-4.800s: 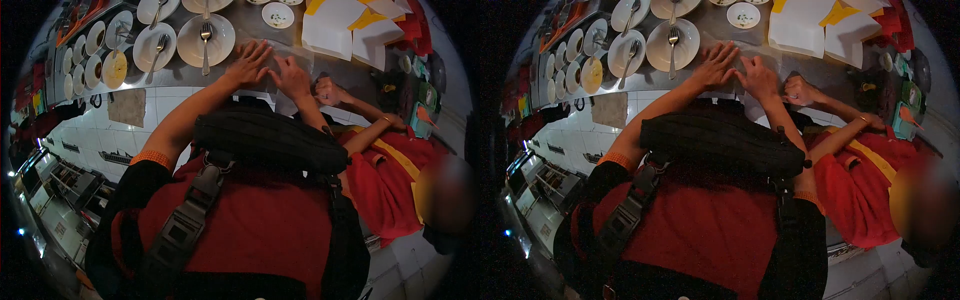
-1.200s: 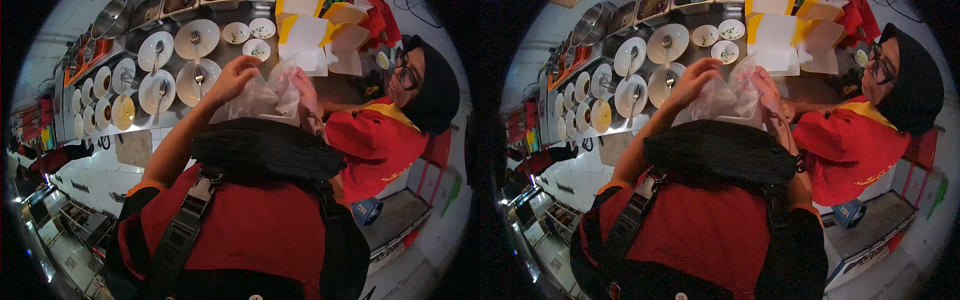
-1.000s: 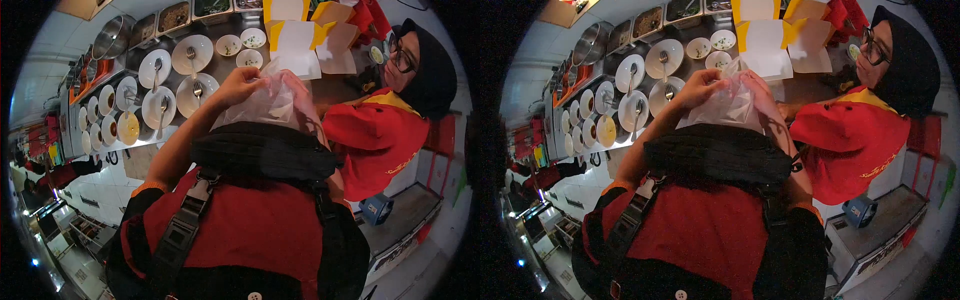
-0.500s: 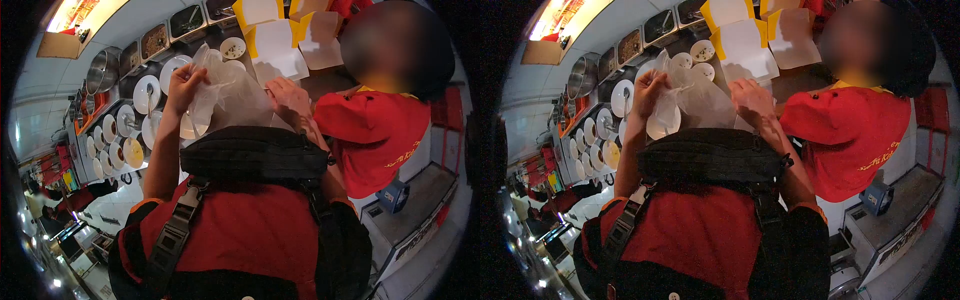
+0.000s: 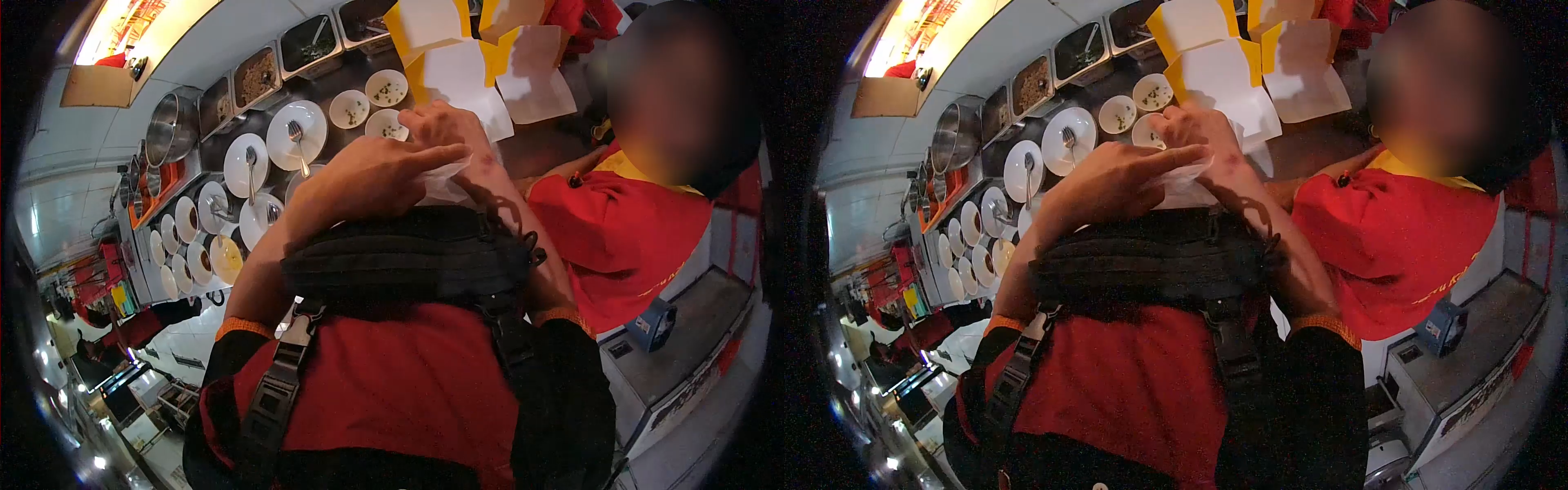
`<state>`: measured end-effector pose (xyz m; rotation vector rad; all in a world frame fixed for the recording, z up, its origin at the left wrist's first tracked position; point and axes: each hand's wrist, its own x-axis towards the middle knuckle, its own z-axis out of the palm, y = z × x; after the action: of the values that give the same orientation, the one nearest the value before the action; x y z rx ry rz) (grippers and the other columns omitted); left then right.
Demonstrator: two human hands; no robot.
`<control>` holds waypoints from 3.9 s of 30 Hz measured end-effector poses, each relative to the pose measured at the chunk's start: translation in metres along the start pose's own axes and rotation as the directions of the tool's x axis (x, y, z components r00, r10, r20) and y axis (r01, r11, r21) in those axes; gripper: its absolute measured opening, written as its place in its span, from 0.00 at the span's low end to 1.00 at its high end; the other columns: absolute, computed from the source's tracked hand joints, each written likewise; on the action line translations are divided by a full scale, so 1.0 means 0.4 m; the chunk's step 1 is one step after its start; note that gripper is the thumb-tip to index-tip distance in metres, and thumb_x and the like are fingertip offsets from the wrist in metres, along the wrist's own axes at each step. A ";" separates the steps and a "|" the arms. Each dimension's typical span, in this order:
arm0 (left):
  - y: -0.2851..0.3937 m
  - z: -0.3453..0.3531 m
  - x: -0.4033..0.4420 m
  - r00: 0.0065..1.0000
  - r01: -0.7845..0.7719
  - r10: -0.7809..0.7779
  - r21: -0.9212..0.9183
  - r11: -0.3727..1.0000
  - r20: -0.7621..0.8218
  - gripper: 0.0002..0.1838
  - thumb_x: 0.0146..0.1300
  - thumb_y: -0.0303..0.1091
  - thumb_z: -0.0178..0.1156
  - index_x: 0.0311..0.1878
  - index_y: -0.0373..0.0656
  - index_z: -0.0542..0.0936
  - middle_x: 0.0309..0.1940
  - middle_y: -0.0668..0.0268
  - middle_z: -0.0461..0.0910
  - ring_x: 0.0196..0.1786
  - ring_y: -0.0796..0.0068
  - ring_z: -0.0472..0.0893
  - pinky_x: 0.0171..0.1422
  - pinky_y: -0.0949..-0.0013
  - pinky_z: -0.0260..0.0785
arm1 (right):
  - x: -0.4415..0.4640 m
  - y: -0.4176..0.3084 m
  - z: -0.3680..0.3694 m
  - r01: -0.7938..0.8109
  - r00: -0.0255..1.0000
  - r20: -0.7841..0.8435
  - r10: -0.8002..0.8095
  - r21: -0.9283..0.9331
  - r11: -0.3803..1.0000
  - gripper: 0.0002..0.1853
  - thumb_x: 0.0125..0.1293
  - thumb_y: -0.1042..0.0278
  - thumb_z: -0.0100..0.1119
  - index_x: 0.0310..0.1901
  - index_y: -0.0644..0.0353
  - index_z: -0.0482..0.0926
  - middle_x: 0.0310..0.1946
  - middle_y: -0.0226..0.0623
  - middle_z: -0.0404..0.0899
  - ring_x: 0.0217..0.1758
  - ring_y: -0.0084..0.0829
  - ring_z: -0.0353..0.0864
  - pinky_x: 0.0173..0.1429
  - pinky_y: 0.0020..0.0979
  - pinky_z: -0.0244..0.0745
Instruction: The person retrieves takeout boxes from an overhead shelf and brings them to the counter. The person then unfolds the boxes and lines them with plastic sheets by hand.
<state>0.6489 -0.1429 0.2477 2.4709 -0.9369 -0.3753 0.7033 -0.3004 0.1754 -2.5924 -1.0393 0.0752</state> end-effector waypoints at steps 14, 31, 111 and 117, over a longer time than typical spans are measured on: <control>0.037 -0.005 -0.019 0.992 -0.013 -0.007 0.148 0.989 0.130 0.34 0.58 0.31 0.58 0.69 0.65 0.66 0.29 0.54 0.81 0.31 0.49 0.82 0.36 0.52 0.75 | -0.010 -0.033 0.036 0.075 0.997 0.030 -0.073 -0.075 0.994 0.11 0.61 0.60 0.59 0.43 0.51 0.79 0.42 0.33 0.82 0.47 0.35 0.82 0.45 0.36 0.80; -0.195 0.071 -0.048 0.576 0.086 -0.765 -0.909 0.408 -0.289 0.12 0.68 0.41 0.60 0.35 0.42 0.80 0.29 0.69 0.79 0.29 0.82 0.74 0.35 0.77 0.67 | 0.005 0.013 0.126 0.039 0.991 -0.065 0.119 0.977 0.209 0.17 0.69 0.59 0.58 0.51 0.63 0.78 0.42 0.37 0.83 0.44 0.32 0.83 0.54 0.34 0.75; -0.257 0.083 0.048 0.627 -0.051 -0.708 -0.925 0.377 -0.324 0.13 0.63 0.40 0.69 0.35 0.41 0.80 0.27 0.73 0.79 0.28 0.86 0.73 0.32 0.79 0.65 | -0.022 0.052 0.184 -0.166 0.986 0.154 0.068 0.957 0.239 0.15 0.65 0.60 0.64 0.48 0.60 0.79 0.42 0.33 0.81 0.43 0.26 0.78 0.50 0.33 0.74; -0.244 0.094 -0.068 0.776 0.028 -0.545 -0.847 0.531 -0.316 0.19 0.55 0.32 0.73 0.49 0.38 0.80 0.38 0.65 0.83 0.45 0.78 0.80 0.50 0.73 0.72 | -0.023 0.005 0.074 -0.022 0.971 -0.210 0.113 0.393 0.919 0.10 0.60 0.66 0.63 0.43 0.54 0.80 0.38 0.32 0.81 0.37 0.38 0.81 0.44 0.38 0.77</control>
<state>0.6674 -0.0727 0.1678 1.6580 0.0056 -0.1137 0.6928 -0.2992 0.1461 -2.2123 -0.7619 -0.0023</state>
